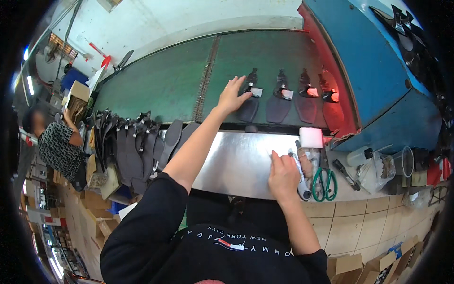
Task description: Assembling and inspecting shoe components on a production line.
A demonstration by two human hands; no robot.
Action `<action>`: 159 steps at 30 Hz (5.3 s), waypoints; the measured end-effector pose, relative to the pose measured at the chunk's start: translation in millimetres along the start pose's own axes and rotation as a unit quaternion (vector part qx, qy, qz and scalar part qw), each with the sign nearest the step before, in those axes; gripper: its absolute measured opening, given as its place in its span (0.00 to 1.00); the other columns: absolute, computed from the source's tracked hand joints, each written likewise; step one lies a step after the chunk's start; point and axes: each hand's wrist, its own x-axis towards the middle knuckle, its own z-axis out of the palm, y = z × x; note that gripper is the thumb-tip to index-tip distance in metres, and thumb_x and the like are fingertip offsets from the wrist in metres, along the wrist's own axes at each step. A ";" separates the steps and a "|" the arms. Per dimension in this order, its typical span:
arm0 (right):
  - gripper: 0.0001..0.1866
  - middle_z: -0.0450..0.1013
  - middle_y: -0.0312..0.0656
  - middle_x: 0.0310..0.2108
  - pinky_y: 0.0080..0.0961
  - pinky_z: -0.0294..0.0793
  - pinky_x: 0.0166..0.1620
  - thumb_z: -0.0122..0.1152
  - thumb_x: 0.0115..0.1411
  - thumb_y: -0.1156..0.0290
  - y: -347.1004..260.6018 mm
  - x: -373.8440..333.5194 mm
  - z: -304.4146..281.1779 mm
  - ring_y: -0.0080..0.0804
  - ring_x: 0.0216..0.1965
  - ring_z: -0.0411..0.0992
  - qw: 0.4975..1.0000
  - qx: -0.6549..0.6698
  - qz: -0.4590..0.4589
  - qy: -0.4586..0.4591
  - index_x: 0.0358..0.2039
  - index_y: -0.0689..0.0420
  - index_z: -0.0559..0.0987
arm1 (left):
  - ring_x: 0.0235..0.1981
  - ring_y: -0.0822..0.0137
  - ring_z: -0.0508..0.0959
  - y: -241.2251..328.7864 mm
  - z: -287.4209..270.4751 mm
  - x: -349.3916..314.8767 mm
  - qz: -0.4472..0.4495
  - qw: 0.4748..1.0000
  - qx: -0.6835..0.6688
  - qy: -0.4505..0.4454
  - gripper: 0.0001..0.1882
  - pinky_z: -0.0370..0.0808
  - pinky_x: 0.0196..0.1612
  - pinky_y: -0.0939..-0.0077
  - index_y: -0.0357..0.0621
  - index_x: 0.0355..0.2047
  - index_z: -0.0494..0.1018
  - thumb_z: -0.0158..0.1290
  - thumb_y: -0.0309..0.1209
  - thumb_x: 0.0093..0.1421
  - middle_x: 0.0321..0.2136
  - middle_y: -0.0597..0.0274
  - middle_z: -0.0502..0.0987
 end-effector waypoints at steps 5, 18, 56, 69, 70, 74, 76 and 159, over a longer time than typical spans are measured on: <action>0.17 0.67 0.40 0.30 0.35 0.69 0.37 0.59 0.53 0.76 7.9 -2.2 -1.4 0.40 0.33 0.68 1.000 0.005 0.019 -0.018 0.46 0.55 0.78 | 0.56 0.46 0.68 6.4 23.1 14.0 0.011 0.999 -0.031 0.012 0.21 0.67 0.56 0.59 0.43 0.43 0.76 0.60 0.43 0.53 0.51 0.42 0.72; 0.15 0.70 0.44 0.39 0.34 0.67 0.47 0.60 0.51 0.79 -23.7 0.2 -54.2 0.43 0.40 0.69 0.983 0.131 -0.030 0.126 0.41 0.56 0.79 | 0.35 0.69 0.78 42.8 -25.6 -23.1 -0.081 0.945 -0.302 0.095 0.13 0.74 0.39 0.77 0.42 0.39 0.79 0.60 0.24 0.51 0.36 0.62 0.78; 0.23 0.76 0.49 0.41 0.26 0.71 0.47 0.63 0.47 0.82 -124.3 -52.4 -60.3 0.39 0.42 0.75 0.893 0.424 -0.031 -0.147 0.48 0.64 0.76 | 0.45 0.61 0.77 83.4 -207.9 -273.9 -0.285 0.703 -0.645 -0.091 0.18 0.75 0.50 0.68 0.35 0.41 0.75 0.60 0.19 0.48 0.42 0.47 0.77; 0.23 0.75 0.46 0.36 0.24 0.71 0.42 0.63 0.47 0.82 -123.4 -53.1 -58.4 0.35 0.37 0.74 0.887 0.434 -0.024 -0.153 0.48 0.63 0.77 | 0.44 0.62 0.78 83.7 -208.1 -273.9 -0.282 0.709 -0.638 -0.105 0.17 0.75 0.49 0.69 0.36 0.39 0.76 0.60 0.18 0.47 0.43 0.46 0.77; 0.23 0.75 0.46 0.36 0.24 0.71 0.42 0.63 0.47 0.82 -123.7 -52.6 -58.6 0.35 0.36 0.74 0.888 0.432 -0.028 -0.152 0.48 0.63 0.76 | 0.44 0.62 0.78 83.8 -208.6 -273.7 -0.282 0.709 -0.638 -0.106 0.17 0.75 0.49 0.69 0.36 0.39 0.76 0.60 0.18 0.47 0.43 0.46 0.77; 0.23 0.75 0.46 0.35 0.23 0.71 0.41 0.62 0.48 0.82 -124.0 -52.0 -60.3 0.34 0.36 0.74 0.891 0.425 -0.032 -0.157 0.48 0.63 0.76 | 0.44 0.61 0.78 84.6 -210.3 -272.8 -0.284 0.716 -0.629 -0.109 0.17 0.76 0.48 0.70 0.36 0.39 0.77 0.60 0.17 0.46 0.43 0.46 0.77; 0.23 0.75 0.46 0.35 0.23 0.71 0.41 0.62 0.48 0.82 -124.4 -52.1 -60.9 0.34 0.35 0.74 0.892 0.423 -0.031 -0.158 0.48 0.63 0.76 | 0.43 0.61 0.78 85.8 -211.2 -271.8 -0.277 0.723 -0.624 -0.110 0.17 0.76 0.48 0.71 0.35 0.39 0.77 0.60 0.16 0.45 0.42 0.46 0.77; 0.14 0.69 0.42 0.29 0.29 0.70 0.27 0.70 0.40 0.73 -110.1 -67.4 -12.2 0.38 0.26 0.72 0.944 0.267 -0.188 -0.049 0.31 0.51 0.81 | 0.34 0.71 0.81 98.9 -209.9 -255.4 -0.457 0.670 -0.542 -0.219 0.20 0.79 0.26 0.86 0.34 0.47 0.75 0.50 0.15 0.52 0.46 0.51 0.77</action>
